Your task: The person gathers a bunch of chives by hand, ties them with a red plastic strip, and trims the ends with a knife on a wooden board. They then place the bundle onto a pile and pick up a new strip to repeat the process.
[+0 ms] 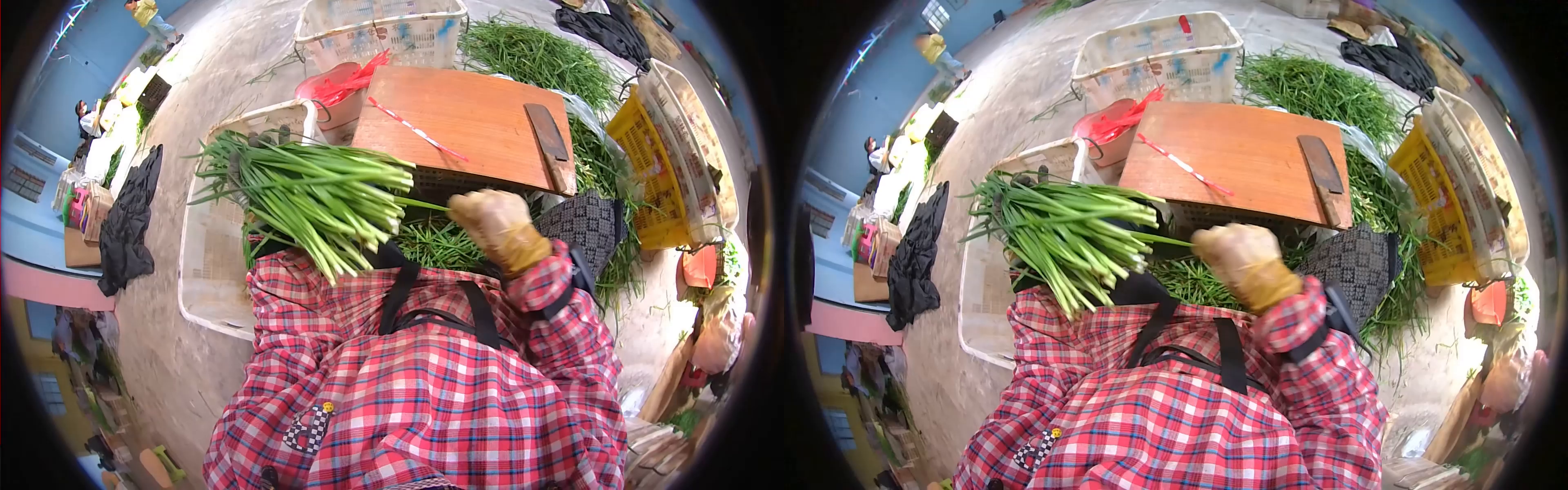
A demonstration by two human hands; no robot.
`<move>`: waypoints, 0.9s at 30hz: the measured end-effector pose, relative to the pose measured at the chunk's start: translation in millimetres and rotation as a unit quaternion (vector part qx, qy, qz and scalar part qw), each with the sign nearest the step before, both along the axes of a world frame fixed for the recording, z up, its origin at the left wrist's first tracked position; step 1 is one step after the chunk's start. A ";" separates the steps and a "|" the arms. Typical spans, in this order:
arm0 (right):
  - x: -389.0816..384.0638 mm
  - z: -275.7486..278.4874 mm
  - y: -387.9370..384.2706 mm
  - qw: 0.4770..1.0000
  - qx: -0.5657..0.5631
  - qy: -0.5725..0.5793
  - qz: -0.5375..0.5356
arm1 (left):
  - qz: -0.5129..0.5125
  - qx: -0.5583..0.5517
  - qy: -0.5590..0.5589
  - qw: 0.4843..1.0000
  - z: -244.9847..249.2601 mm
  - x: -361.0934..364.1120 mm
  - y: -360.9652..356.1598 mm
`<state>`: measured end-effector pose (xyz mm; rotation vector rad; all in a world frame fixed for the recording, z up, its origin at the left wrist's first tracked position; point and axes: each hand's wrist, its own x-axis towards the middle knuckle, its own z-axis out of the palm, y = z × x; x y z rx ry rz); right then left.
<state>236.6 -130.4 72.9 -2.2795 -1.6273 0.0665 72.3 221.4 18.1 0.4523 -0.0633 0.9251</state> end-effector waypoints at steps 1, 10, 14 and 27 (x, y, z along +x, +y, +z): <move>12.5 -14.4 -17.6 0.998 -0.051 0.026 -0.031 | 0.003 -0.001 0.006 1.000 -0.6 -3.2 1.2; -18.1 4.8 2.7 0.977 -0.005 0.210 -0.027 | 0.002 -0.014 0.078 0.997 -24.2 -8.4 16.3; -30.1 6.3 44.0 0.989 0.053 0.138 -0.012 | -0.002 -0.017 0.111 0.994 -32.9 -12.0 17.8; -6.8 1.0 18.7 0.985 0.084 0.132 0.068 | 0.108 -0.114 0.305 0.939 -1.8 11.4 -22.2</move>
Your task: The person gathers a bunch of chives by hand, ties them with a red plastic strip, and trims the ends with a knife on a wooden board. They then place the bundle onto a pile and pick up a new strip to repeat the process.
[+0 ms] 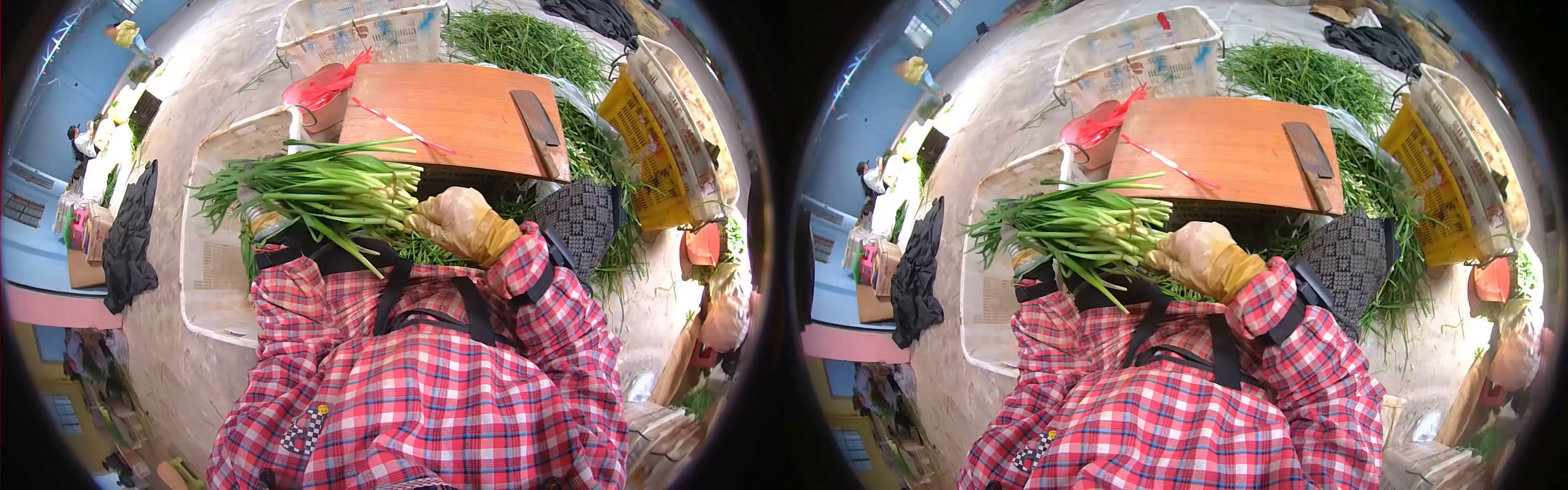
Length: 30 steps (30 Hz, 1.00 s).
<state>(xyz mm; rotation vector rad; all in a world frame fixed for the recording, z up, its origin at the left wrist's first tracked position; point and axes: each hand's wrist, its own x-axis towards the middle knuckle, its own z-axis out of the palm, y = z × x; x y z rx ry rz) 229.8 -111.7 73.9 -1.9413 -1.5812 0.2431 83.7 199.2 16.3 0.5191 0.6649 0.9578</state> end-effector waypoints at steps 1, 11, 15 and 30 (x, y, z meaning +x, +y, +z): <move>4.2 0.0 -3.3 0.999 -0.042 0.001 0.002 | -0.016 0.001 0.018 1.000 -10.6 0.3 13.1; 39.3 -23.3 -58.3 0.965 -0.255 0.022 -0.060 | -0.002 -0.036 0.060 0.998 -18.4 -10.6 24.6; 72.7 -77.1 -90.9 0.850 -0.494 -0.113 -0.147 | -0.068 0.232 0.140 0.960 -40.7 -27.2 40.6; 4.2 -7.3 16.3 0.995 -0.043 -0.093 -0.012 | 0.025 0.003 0.052 0.998 -10.2 -13.4 22.1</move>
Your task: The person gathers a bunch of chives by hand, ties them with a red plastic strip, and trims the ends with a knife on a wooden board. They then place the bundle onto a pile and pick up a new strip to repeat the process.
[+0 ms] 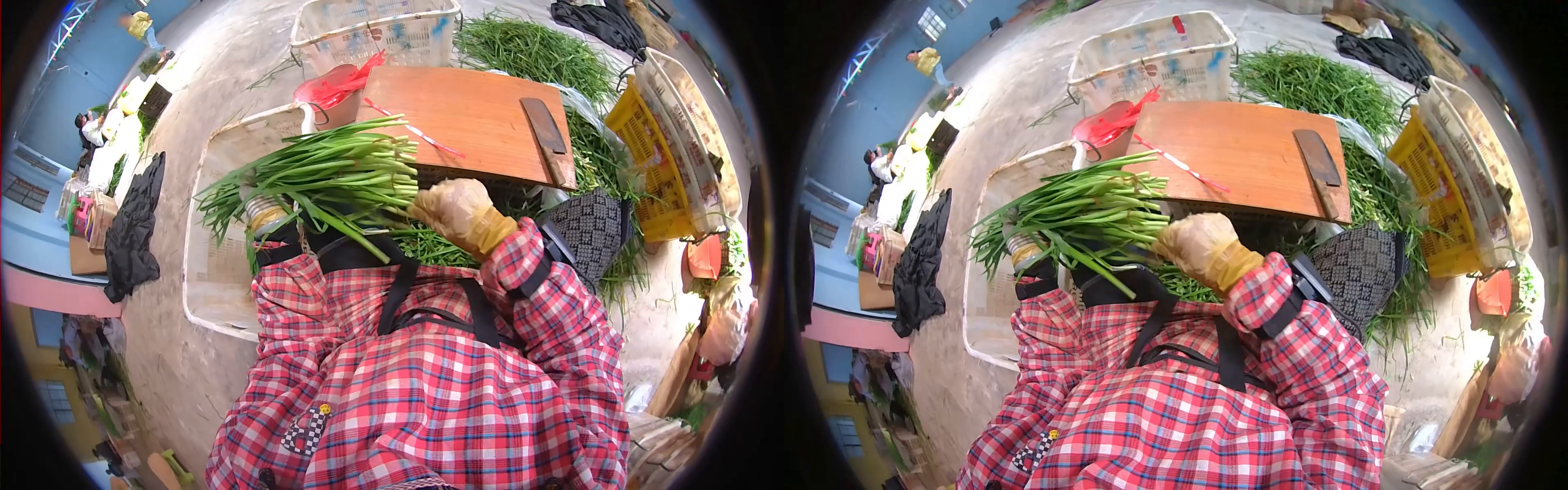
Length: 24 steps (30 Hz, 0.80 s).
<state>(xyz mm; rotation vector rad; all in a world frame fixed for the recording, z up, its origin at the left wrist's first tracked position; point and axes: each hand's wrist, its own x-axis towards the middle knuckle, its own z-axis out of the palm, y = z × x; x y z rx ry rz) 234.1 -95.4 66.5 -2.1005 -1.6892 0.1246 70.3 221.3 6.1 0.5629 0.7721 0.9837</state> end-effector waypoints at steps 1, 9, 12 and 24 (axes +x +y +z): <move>1.5 -2.1 -9.7 1.000 0.001 0.003 0.003 | 0.001 0.059 0.036 0.998 -5.2 2.5 2.4; 0.9 1.8 -57.4 0.996 0.028 0.009 -0.079 | -0.055 0.040 -0.105 0.992 -24.1 -2.2 22.3; 13.5 -18.5 -60.0 0.986 -0.119 -0.032 -0.111 | -0.022 0.080 -0.070 0.994 -28.9 3.4 25.6; -27.4 22.2 -13.4 0.999 0.017 -0.050 -0.010 | 0.009 0.071 -0.085 0.994 11.7 3.8 -1.3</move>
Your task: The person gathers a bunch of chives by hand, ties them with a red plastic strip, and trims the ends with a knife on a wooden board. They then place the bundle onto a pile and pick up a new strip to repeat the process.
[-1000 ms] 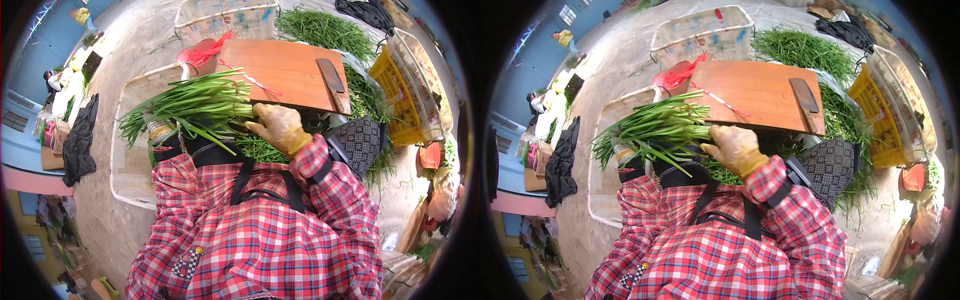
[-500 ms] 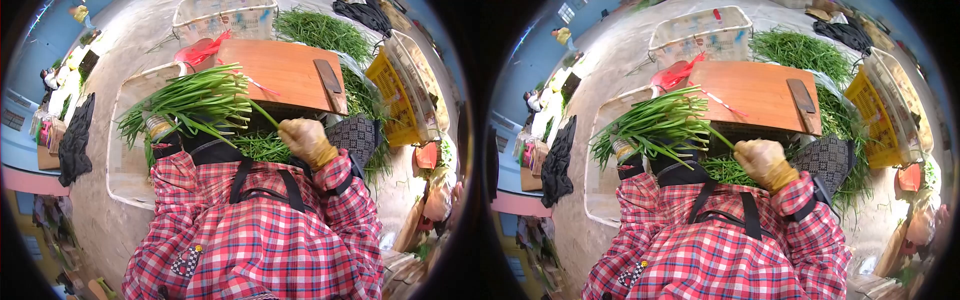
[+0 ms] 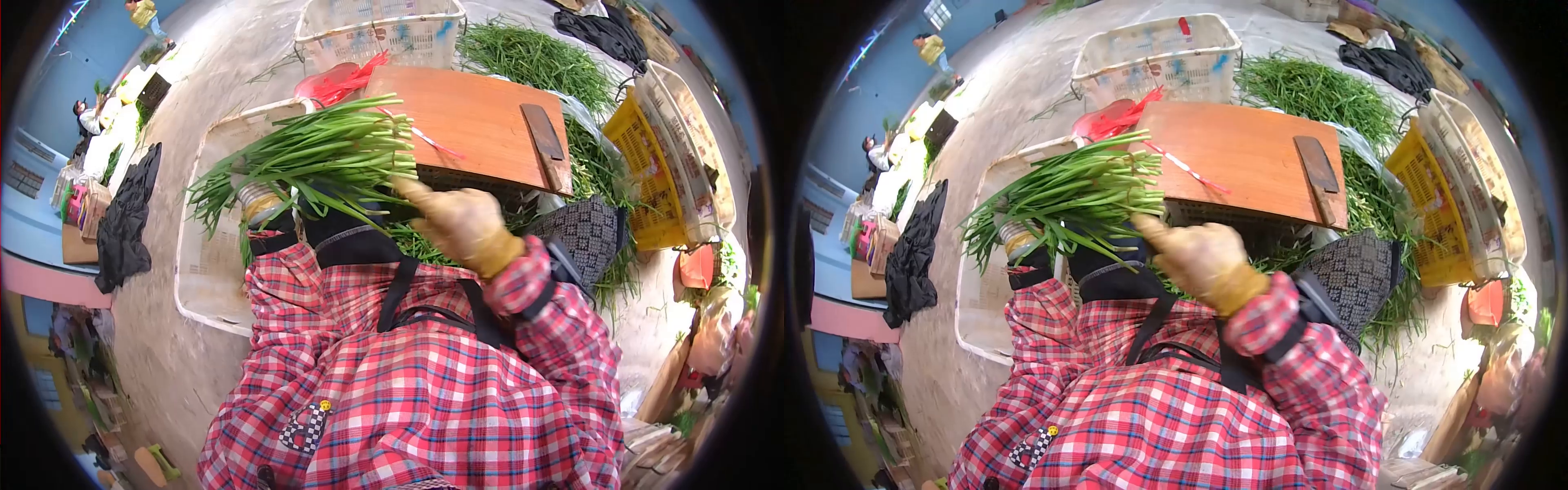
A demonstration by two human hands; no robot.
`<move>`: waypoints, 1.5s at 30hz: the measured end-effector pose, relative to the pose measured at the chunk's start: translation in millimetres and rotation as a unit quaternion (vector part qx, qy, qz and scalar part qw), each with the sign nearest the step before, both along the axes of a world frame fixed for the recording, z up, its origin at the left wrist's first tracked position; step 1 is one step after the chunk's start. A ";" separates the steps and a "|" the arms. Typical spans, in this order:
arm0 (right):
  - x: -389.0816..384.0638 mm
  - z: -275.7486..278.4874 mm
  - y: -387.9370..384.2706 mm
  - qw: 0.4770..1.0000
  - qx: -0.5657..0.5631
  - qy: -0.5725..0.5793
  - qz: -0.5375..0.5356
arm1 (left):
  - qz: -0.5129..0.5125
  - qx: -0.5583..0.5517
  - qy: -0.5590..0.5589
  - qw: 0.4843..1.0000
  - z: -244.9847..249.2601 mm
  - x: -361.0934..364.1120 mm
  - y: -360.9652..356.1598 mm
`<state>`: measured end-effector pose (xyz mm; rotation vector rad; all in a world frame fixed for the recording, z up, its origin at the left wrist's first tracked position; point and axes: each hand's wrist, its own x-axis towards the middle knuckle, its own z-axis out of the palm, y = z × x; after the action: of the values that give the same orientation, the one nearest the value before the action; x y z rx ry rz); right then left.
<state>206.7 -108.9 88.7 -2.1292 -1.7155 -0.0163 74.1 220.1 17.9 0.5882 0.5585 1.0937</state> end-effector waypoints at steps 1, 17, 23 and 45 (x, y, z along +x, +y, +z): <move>-8.1 -1.5 14.8 0.999 -0.022 -0.042 -0.004 | 0.018 -0.025 0.018 0.999 1.5 4.6 -3.0; -18.5 -36.6 58.1 0.995 0.013 -0.097 0.016 | -0.037 -0.088 -0.046 0.994 2.3 0.1 -23.0; -13.8 -42.8 73.0 0.984 0.118 -0.130 0.036 | -0.007 -0.077 -0.048 0.996 -31.5 5.3 -1.4; -30.7 -29.1 81.7 0.997 -0.072 0.002 0.015 | -0.054 -0.046 -0.063 0.996 -13.1 -0.6 -13.7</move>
<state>175.9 -27.2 59.7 -2.2030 -1.7958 0.1226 73.5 206.3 4.8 0.4614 0.4600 0.9900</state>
